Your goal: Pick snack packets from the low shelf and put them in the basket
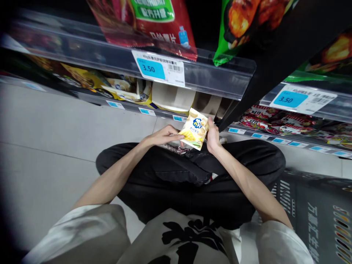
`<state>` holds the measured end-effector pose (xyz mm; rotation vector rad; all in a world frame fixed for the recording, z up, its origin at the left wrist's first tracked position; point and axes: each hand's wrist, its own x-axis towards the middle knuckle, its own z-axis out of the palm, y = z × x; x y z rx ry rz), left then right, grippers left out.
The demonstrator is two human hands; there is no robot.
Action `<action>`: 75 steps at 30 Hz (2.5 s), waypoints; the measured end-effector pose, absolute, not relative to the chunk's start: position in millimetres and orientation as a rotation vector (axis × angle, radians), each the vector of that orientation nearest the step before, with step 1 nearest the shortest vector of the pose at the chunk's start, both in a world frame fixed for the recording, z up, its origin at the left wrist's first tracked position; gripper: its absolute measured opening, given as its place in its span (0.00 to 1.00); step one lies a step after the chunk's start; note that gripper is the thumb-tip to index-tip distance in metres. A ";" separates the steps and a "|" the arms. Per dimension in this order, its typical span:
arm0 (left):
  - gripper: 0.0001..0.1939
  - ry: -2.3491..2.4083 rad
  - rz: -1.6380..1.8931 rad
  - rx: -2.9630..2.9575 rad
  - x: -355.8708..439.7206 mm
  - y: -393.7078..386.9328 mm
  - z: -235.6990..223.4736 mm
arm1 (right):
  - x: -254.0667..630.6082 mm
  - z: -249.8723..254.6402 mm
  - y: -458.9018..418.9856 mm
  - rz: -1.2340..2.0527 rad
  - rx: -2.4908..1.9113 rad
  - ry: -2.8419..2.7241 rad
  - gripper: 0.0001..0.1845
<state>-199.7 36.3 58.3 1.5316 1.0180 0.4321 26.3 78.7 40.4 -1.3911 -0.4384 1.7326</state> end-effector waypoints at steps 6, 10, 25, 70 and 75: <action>0.24 1.006 0.447 1.525 -199.7 36.3 56.6 | 26.5 39.6 78.6 1.739 -1.373 -0.436 0.17; 0.24 1.005 0.444 1.528 -200.2 36.5 56.2 | 27.1 36.9 78.8 1.733 -1.381 -0.449 0.17; 0.23 1.011 0.439 1.550 -200.4 36.2 56.0 | 27.6 36.0 78.8 1.760 -1.358 -0.455 0.18; 0.23 1.016 0.428 1.562 -201.1 36.3 54.8 | 26.4 42.8 79.1 1.753 -1.396 -0.434 0.17; 0.24 1.022 0.429 1.551 -200.0 36.0 57.4 | 26.7 39.0 79.0 1.752 -1.375 -0.446 0.18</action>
